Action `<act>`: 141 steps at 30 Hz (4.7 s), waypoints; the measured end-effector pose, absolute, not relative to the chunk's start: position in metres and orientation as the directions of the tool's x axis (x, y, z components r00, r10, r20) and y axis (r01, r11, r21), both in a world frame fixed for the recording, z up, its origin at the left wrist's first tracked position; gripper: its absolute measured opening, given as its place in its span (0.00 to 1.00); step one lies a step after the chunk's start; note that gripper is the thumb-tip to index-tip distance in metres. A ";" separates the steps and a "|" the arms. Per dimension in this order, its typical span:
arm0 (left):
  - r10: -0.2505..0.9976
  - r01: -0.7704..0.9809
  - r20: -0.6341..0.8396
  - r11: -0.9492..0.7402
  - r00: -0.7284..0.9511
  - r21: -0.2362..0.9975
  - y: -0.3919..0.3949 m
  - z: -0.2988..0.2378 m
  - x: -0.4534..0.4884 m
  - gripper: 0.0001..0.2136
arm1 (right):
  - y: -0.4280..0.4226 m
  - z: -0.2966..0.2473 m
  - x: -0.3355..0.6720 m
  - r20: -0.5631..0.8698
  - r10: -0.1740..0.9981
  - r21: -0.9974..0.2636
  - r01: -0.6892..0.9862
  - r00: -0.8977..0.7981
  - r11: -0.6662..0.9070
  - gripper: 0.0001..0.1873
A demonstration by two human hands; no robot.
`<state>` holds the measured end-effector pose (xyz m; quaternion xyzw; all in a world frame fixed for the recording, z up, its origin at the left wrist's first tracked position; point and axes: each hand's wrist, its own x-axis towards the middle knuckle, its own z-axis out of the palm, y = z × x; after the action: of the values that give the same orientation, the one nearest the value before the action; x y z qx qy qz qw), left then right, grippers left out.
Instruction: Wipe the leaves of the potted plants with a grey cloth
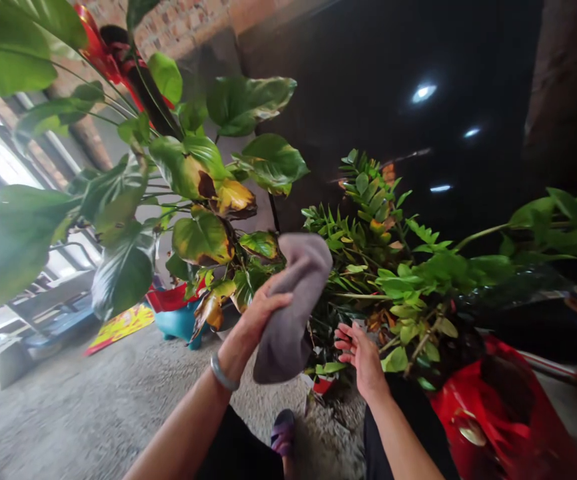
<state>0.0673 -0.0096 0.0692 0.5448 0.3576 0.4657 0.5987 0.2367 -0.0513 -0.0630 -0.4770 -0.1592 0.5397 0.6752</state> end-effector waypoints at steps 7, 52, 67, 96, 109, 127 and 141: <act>0.775 0.177 -0.236 0.162 0.586 0.971 -0.037 0.056 0.035 0.25 | -0.049 -0.074 0.241 -0.354 0.837 -0.834 -0.546 0.417 -0.080 0.21; 0.899 0.098 0.066 -0.120 0.434 0.988 -0.018 0.056 0.061 0.26 | -0.050 -0.068 0.236 -0.311 0.826 -0.856 -0.516 0.470 -0.028 0.22; 0.969 -0.110 0.233 -0.224 0.084 0.969 -0.026 0.076 0.041 0.27 | -0.049 -0.067 0.234 -0.306 0.845 -0.869 -0.492 0.440 -0.058 0.23; 0.973 -0.052 0.230 -0.230 0.011 0.972 -0.049 0.085 0.008 0.26 | -0.054 -0.061 0.230 -0.239 0.891 -0.869 -0.494 0.385 -0.020 0.19; 0.999 0.132 -0.038 0.034 0.028 0.991 -0.058 0.035 -0.009 0.24 | -0.057 -0.058 0.232 -0.209 0.901 -0.873 -0.487 0.380 0.002 0.20; 0.995 -0.015 -0.101 0.101 0.001 0.995 -0.069 0.035 -0.009 0.24 | -0.057 -0.059 0.233 -0.229 0.892 -0.860 -0.510 0.390 0.002 0.21; 0.978 0.028 -0.198 0.196 0.065 0.980 -0.060 -0.004 0.005 0.21 | -0.055 -0.062 0.233 -0.231 0.889 -0.877 -0.480 0.394 -0.015 0.20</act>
<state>0.0048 -0.0604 -0.0045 0.4698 0.5353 0.4255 0.5583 0.2332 -0.0555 -0.0617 -0.4972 -0.2061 0.5102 0.6708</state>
